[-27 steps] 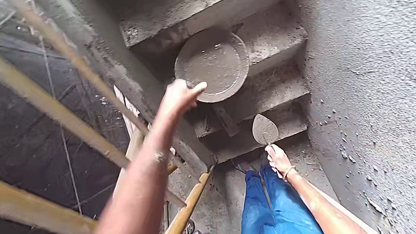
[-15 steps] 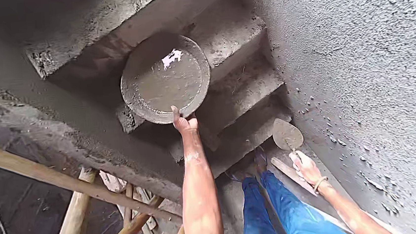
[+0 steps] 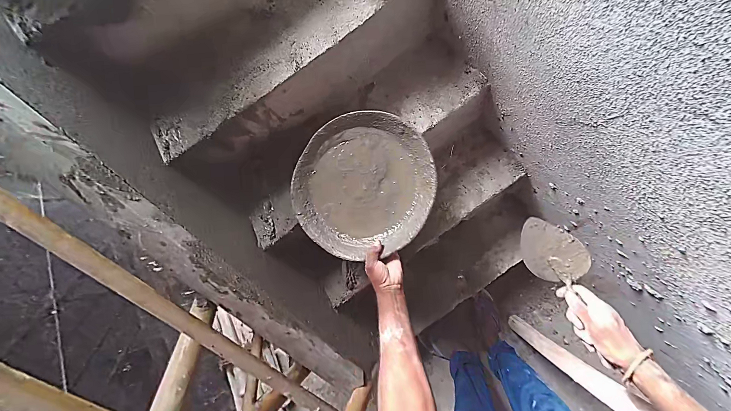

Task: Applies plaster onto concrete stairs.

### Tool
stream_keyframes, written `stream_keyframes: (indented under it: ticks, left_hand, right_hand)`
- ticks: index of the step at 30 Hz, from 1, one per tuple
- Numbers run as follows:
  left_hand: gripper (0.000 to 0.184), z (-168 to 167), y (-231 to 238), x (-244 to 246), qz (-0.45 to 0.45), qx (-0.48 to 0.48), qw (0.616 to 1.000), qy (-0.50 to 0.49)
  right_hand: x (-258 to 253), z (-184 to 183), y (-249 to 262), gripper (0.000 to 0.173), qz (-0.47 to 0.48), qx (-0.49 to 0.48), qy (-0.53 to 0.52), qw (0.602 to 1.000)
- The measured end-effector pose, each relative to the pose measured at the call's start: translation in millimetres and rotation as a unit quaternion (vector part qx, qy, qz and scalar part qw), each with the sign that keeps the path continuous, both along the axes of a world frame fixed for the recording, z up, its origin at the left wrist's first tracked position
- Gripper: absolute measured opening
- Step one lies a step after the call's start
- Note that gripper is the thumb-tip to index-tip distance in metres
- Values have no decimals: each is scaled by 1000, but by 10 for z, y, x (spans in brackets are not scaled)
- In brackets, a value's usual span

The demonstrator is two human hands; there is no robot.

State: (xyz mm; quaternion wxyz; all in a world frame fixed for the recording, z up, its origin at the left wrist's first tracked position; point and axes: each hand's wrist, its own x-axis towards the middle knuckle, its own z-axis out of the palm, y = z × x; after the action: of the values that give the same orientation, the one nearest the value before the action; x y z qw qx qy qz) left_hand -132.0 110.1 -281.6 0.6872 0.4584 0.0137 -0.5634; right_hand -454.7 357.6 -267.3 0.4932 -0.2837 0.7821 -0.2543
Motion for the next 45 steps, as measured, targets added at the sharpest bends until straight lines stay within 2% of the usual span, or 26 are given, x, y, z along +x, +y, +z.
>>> stream_keyframes:
  ticks: [2, 7, 11, 15, 20, 24, 27, 30, 34, 36, 38, 42, 45]
  left_hand:
    - [23, -12, 289, -126, -7, 15, 1000, 24]
    - [29, -30, 1143, -363, -28, 69, 993, 93]
    - [48, -75, 1833, -457, -60, 106, 983, 138]
    - [63, -195, 2429, -461, -87, 124, 974, 166]
    - [67, -481, 3078, -292, -120, 157, 965, 173]
    - [67, -834, 3447, -80, -149, 178, 961, 148]
    - [75, -1222, 3737, 110, -185, 184, 958, 119]
    - [87, -1563, 3875, 262, -212, 187, 955, 94]
    - [79, -1964, 3936, 298, -201, 211, 954, 75]
    - [79, -2233, 3968, 309, -193, 216, 954, 77]
    - [76, -2488, 3988, 333, -187, 216, 955, 76]
    - [66, -2909, 3958, 356, -198, 205, 956, 67]
    - [68, -3156, 3875, 336, -206, 184, 959, 69]
  right_hand:
    - [19, 280, -294, 58, 14, -44, 4, 999]
    - [58, 775, -791, 66, 99, -111, 59, 987]
    - [-11, 904, -808, 63, 191, -59, 153, 968]
    - [-72, 795, -711, 56, 226, -1, 220, 949]
    - [126, 495, -225, 48, 209, 76, 279, 934]
    - [496, 170, 160, 45, 188, 192, 292, 918]
    - [752, -361, 545, 46, 191, 229, 231, 926]
    - [937, -1013, 883, 48, 207, 234, 96, 945]
    - [1072, -1570, 1157, 36, 123, 238, -105, 958]
    - [1063, -1764, 1213, 32, 96, 216, -158, 959]
    - [1069, -1933, 1216, 34, 131, 189, -137, 963]
    - [1165, -2113, 1132, 49, 250, 136, 48, 957]
    - [1278, -2155, 1001, 53, 262, 149, 131, 944]
